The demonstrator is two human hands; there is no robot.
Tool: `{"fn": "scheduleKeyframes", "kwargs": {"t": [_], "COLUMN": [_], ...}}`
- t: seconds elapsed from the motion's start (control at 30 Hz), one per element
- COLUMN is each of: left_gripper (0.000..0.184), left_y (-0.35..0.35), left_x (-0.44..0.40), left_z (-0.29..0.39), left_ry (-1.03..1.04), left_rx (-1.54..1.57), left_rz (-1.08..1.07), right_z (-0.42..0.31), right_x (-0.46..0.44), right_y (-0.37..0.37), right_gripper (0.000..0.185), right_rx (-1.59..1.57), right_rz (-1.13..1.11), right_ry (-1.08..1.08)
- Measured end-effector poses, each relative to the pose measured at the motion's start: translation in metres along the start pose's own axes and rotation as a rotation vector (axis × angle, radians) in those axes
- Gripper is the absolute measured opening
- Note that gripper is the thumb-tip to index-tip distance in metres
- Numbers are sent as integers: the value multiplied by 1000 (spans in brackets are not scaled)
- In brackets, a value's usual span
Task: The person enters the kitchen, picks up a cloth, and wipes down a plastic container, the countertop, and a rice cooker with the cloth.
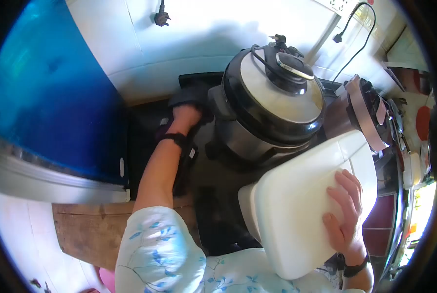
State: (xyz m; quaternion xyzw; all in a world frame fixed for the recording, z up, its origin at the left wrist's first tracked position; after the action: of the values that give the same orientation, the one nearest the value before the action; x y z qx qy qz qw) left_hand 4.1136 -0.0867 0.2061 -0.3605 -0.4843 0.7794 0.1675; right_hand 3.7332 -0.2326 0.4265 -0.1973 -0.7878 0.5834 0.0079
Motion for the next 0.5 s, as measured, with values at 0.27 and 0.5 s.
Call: {"fn": "scheduleKeyframes", "kwargs": {"t": [0.27, 0.5], "left_gripper": [16, 27], "left_y": [-69, -124], "left_x": [161, 278], "left_z": [105, 202], "left_ry": [371, 318], "left_rx": [-191, 88], "left_rz": [-87, -542], "right_z": [-1, 2], "right_x": [2, 6], "right_y": [0, 2], "right_gripper": [33, 32], "right_rx": [0, -5], "right_rz": [0, 26], "right_ry": [-88, -136]}}
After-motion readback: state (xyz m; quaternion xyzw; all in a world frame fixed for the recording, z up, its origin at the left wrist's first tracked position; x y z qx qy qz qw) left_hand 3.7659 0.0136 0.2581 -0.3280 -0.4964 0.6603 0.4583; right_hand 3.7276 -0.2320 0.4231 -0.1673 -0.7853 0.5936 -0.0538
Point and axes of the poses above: each hand's wrist, its own x-axis away from the middle knuckle, its own y-axis out of the palm, z = x × y, the point moved 2 cm from there along -x, towards the middle knuckle, and after that the axes turned 11 degrees about y, right-handed, at the moved point
